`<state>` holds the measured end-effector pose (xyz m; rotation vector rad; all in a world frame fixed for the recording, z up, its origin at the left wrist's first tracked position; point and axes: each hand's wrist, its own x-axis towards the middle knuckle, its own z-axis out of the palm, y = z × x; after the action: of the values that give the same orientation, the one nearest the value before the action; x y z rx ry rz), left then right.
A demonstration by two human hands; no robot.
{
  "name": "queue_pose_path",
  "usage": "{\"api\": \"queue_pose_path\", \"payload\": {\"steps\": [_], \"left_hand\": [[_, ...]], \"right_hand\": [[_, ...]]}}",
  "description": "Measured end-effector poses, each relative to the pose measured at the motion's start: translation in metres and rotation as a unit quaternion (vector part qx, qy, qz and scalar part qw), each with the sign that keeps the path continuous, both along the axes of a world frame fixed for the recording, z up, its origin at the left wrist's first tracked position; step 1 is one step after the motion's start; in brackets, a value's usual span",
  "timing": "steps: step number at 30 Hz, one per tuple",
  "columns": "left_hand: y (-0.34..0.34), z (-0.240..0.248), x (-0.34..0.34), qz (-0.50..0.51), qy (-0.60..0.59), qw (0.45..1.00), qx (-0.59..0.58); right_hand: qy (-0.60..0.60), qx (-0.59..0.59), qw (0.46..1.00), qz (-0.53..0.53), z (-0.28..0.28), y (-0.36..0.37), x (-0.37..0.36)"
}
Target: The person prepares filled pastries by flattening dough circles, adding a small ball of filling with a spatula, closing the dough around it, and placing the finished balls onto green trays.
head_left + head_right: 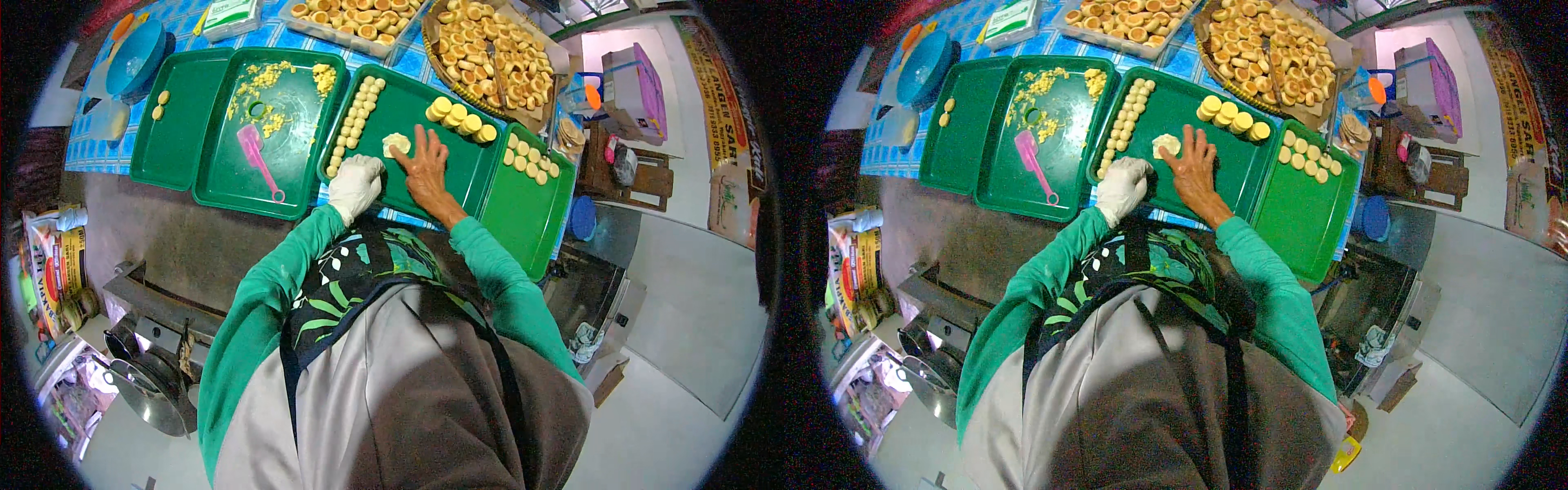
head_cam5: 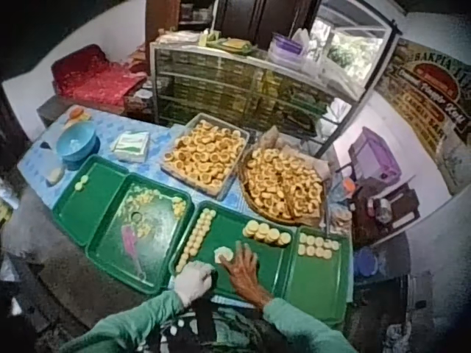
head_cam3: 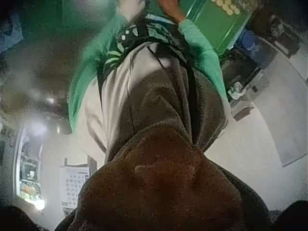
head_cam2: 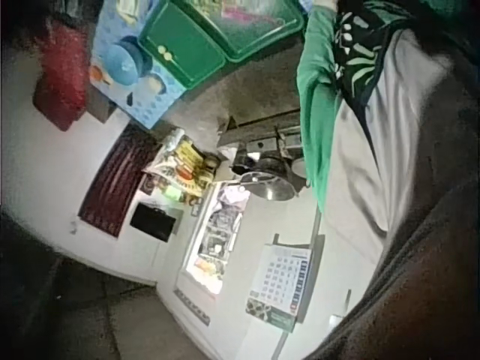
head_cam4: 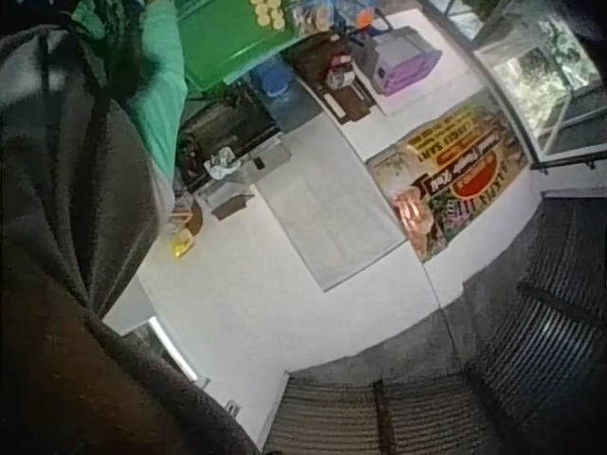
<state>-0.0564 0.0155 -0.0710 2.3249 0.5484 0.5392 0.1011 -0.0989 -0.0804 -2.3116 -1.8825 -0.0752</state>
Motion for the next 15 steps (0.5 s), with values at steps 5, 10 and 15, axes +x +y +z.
{"api": "queue_pose_path", "payload": {"steps": [5, 10, 15], "left_hand": [[0.002, 0.001, 0.011, 0.016, -0.008, 0.999, 0.038], [-0.002, 0.019, 0.027, -0.004, 0.084, 0.980, 0.182], [-0.002, 0.013, 0.033, -0.041, 0.203, 0.953, 0.219]], "right_hand": [[-0.005, 0.005, 1.000, 0.003, 0.003, 0.004, -0.003], [0.024, 0.012, 0.998, -0.054, 0.002, 0.007, 0.007], [0.026, -0.029, 0.998, -0.059, 0.011, 0.010, 0.011]]}}
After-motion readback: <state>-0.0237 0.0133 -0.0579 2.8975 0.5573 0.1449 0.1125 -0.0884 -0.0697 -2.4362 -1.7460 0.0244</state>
